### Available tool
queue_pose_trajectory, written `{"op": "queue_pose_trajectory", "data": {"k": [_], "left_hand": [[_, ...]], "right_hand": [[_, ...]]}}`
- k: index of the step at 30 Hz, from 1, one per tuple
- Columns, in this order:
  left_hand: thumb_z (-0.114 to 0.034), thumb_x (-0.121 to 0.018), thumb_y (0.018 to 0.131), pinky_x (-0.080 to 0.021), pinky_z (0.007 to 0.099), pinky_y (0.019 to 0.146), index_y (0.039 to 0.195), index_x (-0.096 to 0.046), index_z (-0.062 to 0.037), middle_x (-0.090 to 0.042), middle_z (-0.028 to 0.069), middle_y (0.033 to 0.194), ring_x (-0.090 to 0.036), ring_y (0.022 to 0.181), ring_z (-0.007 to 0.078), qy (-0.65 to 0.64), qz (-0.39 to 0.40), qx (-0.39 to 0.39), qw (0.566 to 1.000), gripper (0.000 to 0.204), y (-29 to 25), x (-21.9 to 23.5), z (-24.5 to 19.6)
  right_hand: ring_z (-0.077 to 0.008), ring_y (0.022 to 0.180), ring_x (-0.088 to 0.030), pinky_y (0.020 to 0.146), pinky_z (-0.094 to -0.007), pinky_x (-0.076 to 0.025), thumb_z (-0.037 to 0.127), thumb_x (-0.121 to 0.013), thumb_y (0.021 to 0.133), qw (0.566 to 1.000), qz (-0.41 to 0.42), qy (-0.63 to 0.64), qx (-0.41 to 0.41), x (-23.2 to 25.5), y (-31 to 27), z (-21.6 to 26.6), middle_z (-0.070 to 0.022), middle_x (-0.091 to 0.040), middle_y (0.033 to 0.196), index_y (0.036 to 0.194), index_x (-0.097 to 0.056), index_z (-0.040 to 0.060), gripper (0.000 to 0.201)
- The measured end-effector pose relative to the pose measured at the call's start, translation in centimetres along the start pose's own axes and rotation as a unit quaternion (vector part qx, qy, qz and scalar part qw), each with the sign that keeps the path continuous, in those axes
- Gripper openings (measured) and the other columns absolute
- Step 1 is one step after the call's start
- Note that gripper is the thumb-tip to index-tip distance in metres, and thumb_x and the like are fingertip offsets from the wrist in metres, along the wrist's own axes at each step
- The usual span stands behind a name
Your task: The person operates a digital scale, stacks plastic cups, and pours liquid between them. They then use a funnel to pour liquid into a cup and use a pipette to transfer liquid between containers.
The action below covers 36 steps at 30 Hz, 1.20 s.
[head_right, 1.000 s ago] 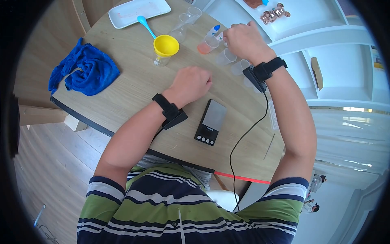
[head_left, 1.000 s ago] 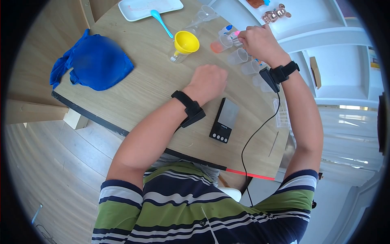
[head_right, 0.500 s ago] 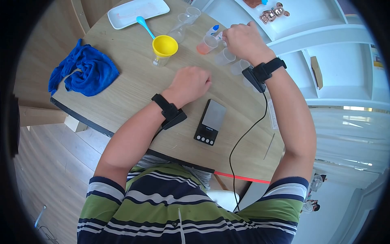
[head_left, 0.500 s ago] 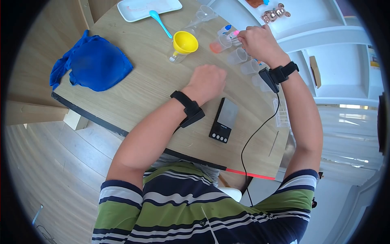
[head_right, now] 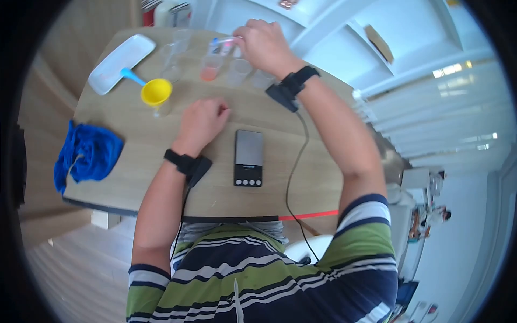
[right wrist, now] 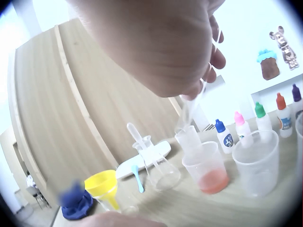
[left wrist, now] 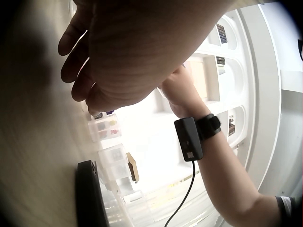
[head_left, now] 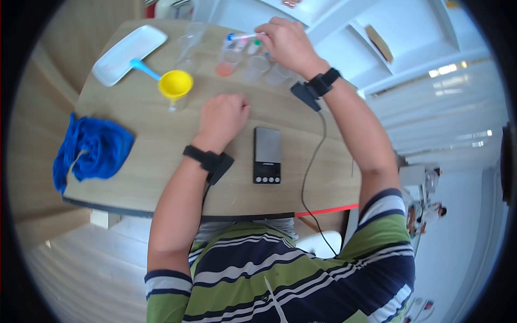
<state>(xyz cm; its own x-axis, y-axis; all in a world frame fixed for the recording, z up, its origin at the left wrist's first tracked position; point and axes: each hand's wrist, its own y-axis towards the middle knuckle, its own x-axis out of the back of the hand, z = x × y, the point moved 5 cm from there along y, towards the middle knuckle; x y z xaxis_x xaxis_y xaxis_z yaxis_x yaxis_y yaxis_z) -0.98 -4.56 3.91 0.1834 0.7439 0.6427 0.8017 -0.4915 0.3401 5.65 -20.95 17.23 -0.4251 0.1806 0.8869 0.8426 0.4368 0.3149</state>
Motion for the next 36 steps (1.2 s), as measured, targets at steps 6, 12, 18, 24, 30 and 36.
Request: {"op": "queue_pose_trajectory", "data": {"k": [6,12,18,24,30,36], "left_hand": [[-0.023,-0.077,0.093,-0.060,0.0498,0.075,0.093,-0.080,-0.0105,-0.078,0.0151,0.085,-0.076,0.084,0.0386,-0.012,0.007,0.009,1.000,0.013,0.1,-0.3,0.2],[-0.022,-0.078,0.094,-0.059,0.0492,0.075,0.094,-0.080,-0.0082,-0.078,0.0161,0.085,-0.076,0.083,0.0395,0.002,0.032,0.012,0.999,0.014,0.1,-0.2,-0.4],[-0.023,-0.077,0.095,-0.059,0.0476,0.074,0.095,-0.079,-0.0071,-0.078,0.0168,0.086,-0.076,0.082,0.0389,0.010,0.044,0.015,0.999,0.016,0.2,-0.2,-0.9],[-0.024,-0.077,0.096,-0.059,0.0466,0.073,0.097,-0.079,-0.0064,-0.079,0.0164,0.086,-0.076,0.081,0.0379,0.015,0.050,0.015,0.998,0.018,0.1,-0.6,-0.6],[-0.024,-0.078,0.096,-0.058,0.0445,0.073,0.098,-0.080,-0.0046,-0.079,0.0170,0.086,-0.077,0.079,0.0353,0.019,0.052,0.015,0.998,0.019,0.1,-0.6,-0.6],[-0.025,-0.078,0.096,-0.059,0.0464,0.074,0.097,-0.080,-0.0065,-0.079,0.0169,0.087,-0.077,0.081,0.0375,0.012,0.055,0.025,0.998,0.019,0.1,-0.5,-0.6]], "right_hand": [[-0.0066,0.088,-0.063,0.080,-0.0255,-0.055,0.019,-0.064,0.113,0.737,-0.157,0.554,-0.355,0.6,-8.5,-4.8,-0.0002,-0.070,0.103,0.138,-0.071,-0.0027,0.034],[-0.0099,0.089,-0.068,0.083,-0.0258,-0.056,0.013,-0.073,0.105,0.668,-0.241,0.556,-0.432,-0.4,-18.5,-8.6,-0.0027,-0.074,0.101,0.129,-0.073,-0.0036,0.030],[-0.0132,0.087,-0.071,0.080,-0.0290,-0.058,0.018,-0.083,0.094,0.738,-0.301,0.358,-0.486,3.9,-25.2,-17.4,-0.0061,-0.077,0.096,0.113,-0.077,-0.0024,0.029],[-0.0162,0.087,-0.074,0.080,-0.0313,-0.059,0.026,-0.085,0.091,0.780,-0.223,0.266,-0.521,6.2,-28.5,-21.2,-0.0083,-0.079,0.098,0.108,-0.079,-0.0004,0.032],[-0.0222,0.092,-0.077,0.085,-0.0346,-0.061,0.030,-0.086,0.088,0.794,-0.169,0.228,-0.538,3.7,-30.7,-22.8,-0.0117,-0.081,0.101,0.108,-0.080,0.0007,0.036],[-0.0255,0.095,-0.078,0.089,-0.0365,-0.060,0.033,-0.087,0.085,0.799,-0.106,0.209,-0.554,1.8,-31.5,-23.0,-0.0100,-0.081,0.101,0.106,-0.081,0.0039,0.037]]}}
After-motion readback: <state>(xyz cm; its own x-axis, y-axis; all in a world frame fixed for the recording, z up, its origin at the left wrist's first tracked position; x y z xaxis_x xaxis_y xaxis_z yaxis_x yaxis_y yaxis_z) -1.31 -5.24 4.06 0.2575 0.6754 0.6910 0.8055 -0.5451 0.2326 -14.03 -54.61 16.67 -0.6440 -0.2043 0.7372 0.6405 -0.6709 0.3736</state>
